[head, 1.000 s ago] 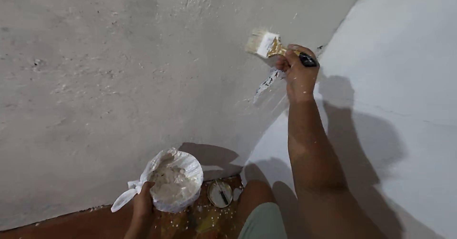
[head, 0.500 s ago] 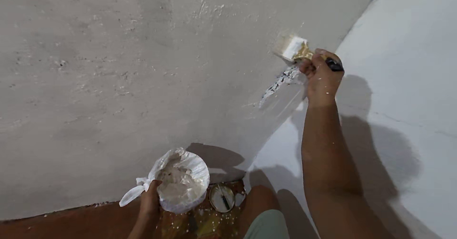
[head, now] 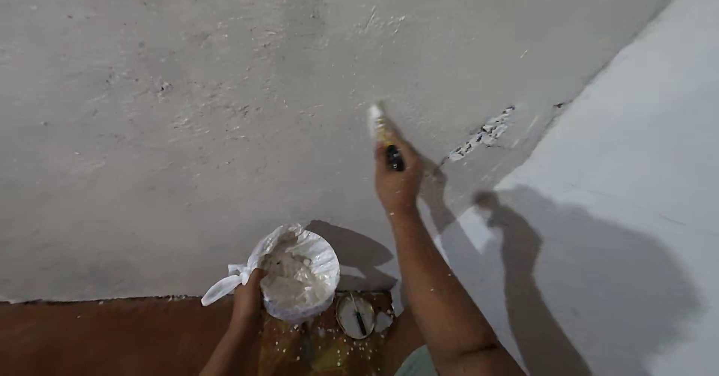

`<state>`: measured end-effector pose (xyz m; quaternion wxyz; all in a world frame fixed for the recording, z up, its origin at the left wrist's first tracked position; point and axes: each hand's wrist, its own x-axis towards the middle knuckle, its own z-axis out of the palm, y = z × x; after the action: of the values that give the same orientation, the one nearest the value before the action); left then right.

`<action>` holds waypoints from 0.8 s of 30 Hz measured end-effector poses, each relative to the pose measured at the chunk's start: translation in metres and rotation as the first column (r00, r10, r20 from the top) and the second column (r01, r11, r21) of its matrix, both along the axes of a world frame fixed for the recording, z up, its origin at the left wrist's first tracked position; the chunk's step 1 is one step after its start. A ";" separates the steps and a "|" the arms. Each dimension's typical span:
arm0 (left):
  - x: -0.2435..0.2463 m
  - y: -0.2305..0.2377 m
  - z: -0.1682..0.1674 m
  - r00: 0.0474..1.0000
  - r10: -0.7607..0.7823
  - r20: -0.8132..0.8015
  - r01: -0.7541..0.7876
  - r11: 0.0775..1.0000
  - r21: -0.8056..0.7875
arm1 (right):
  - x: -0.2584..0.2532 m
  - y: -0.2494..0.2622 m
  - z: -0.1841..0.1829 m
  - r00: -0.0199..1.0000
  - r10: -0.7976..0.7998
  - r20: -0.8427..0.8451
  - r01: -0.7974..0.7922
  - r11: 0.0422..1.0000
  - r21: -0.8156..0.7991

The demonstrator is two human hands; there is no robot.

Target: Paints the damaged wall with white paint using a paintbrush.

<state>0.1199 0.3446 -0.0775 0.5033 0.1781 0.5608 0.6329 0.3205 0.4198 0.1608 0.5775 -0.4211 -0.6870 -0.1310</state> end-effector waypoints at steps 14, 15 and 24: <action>-0.014 -0.005 0.006 0.999 0.030 0.033 -0.030 1.000 0.007 | 0.084 0.017 -0.022 0.923 0.172 -0.346 -0.223 0.968 -0.114; -0.016 -0.006 0.006 0.999 0.024 0.027 -0.024 1.000 0.008 | 0.100 0.015 -0.025 0.899 0.126 -0.419 -0.192 0.974 -0.120; -0.018 -0.007 -0.008 1.000 0.021 -0.021 -0.022 0.997 -0.073 | 0.130 -0.083 -0.083 0.622 0.077 -0.780 -0.359 0.912 -0.196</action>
<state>0.1023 0.3374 -0.0858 0.4970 0.1598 0.5903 0.6156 0.4506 0.3372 0.0779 0.7423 -0.4401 -0.4407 0.2471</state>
